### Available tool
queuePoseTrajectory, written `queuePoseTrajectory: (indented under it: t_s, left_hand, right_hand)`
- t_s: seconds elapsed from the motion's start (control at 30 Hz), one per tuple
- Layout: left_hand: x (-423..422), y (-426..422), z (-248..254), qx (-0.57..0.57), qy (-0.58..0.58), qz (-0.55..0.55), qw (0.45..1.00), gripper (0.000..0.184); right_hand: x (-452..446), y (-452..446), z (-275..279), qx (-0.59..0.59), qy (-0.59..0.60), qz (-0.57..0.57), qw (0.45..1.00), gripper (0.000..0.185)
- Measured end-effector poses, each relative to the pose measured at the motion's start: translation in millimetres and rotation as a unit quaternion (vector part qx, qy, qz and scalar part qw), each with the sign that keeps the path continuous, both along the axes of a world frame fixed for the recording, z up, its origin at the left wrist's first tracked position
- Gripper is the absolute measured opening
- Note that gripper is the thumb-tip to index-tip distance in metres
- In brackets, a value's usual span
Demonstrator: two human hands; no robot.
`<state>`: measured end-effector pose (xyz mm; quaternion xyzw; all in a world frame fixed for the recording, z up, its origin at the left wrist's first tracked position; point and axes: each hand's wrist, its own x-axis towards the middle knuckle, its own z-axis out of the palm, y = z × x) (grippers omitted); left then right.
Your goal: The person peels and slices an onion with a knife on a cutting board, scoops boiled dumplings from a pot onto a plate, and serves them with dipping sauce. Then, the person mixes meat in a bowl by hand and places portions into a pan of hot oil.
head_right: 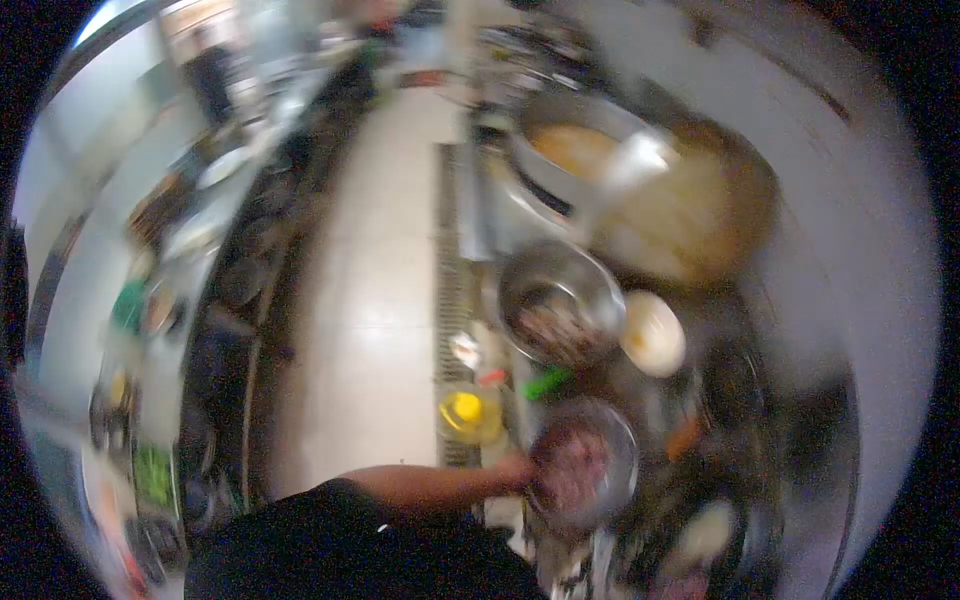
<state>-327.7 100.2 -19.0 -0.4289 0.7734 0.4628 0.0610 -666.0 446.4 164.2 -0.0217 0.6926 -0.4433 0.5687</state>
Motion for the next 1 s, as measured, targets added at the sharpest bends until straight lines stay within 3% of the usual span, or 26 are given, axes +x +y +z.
queuePoseTrajectory:
  t_s: [0.03,0.07,0.1,0.13,0.17,0.2,0.23,0.27,0.3,0.33,0.37,0.43,0.5,0.53,0.57,0.67,0.87,0.97,1.0]
  left_hand:
    - [19,-6,1,-0.059,0.091,-0.08,0.991,0.021]
    - [33,-12,-11,0.181,0.28,0.068,0.94,0.016]
    - [35,-21,32,0.436,0.231,0.295,0.818,0.014]
    - [40,-33,70,0.425,0.204,0.318,0.822,0.013]
    - [43,-45,61,0.439,0.145,0.364,0.809,0.014]
    - [55,-55,8,0.52,0.248,0.359,0.734,0.016]
    - [65,-69,-42,0.487,0.28,0.326,0.76,0.018]
    - [69,-70,-14,0.363,0.242,0.234,0.869,0.024]
    - [52,-69,40,0.384,0.161,0.316,0.853,0.03]
    - [47,-68,54,0.455,0.241,0.364,0.776,0.036]
    - [51,-76,22,0.46,0.226,0.361,0.779,0.039]
    - [45,-82,16,0.477,0.249,0.356,0.764,0.04]
    - [50,-90,4,0.498,0.252,0.35,0.753,0.04]
    - [50,-92,-3,0.517,0.25,0.345,0.742,0.04]
    - [52,-93,-8,0.517,0.25,0.346,0.742,0.04]
    - [49,-90,-9,0.477,0.225,0.354,0.772,0.037]
    - [50,-87,-8,0.47,0.244,0.363,0.767,0.034]
    - [54,-91,-21,0.465,0.226,0.321,0.793,0.035]
    - [50,-87,-6,0.462,0.232,0.341,0.785,0.035]
  right_hand:
    - [-1,-5,-4,-0.065,-0.005,-0.021,0.998,0.025]
    - [-3,-14,-6,-0.127,-0.018,-0.04,0.991,0.025]
    - [-7,-20,-11,-0.199,-0.029,-0.049,0.978,0.024]
    - [-17,-23,-21,-0.289,-0.035,-0.026,0.956,0.024]
    - [-27,-14,-36,-0.406,-0.03,0.018,0.913,0.024]
    - [-13,-26,-29,-0.28,-0.005,-0.15,0.948,0.036]
    - [-5,-38,-19,-0.358,-0.061,-0.057,0.93,0.048]
    - [21,-68,16,-0.163,-0.058,-0.327,0.929,0.046]
    - [-48,0,-68,-0.15,-0.045,-0.182,0.971,0.039]
    - [-26,-23,-42,-0.086,0.015,-0.225,0.97,0.035]
    - [-25,-17,-39,-0.08,0.016,-0.241,0.967,0.035]
    - [-31,-19,-34,-0.059,-0.056,-0.23,0.97,0.029]
    - [-27,-18,-27,-0.071,-0.056,-0.182,0.979,0.028]
    - [-28,-16,-30,-0.127,-0.053,-0.162,0.977,0.026]
    - [-30,-14,-32,-0.183,-0.05,-0.141,0.972,0.025]
    - [-16,-33,2,-0.2,-0.002,-0.162,0.966,0.024]
    - [-95,-3,-55,-0.147,0.019,-0.139,0.979,0.019]
    - [-129,-17,-57,-0.189,0.016,-0.132,0.973,0.016]
    - [-121,-33,-40,-0.13,0.064,-0.136,0.98,0.015]
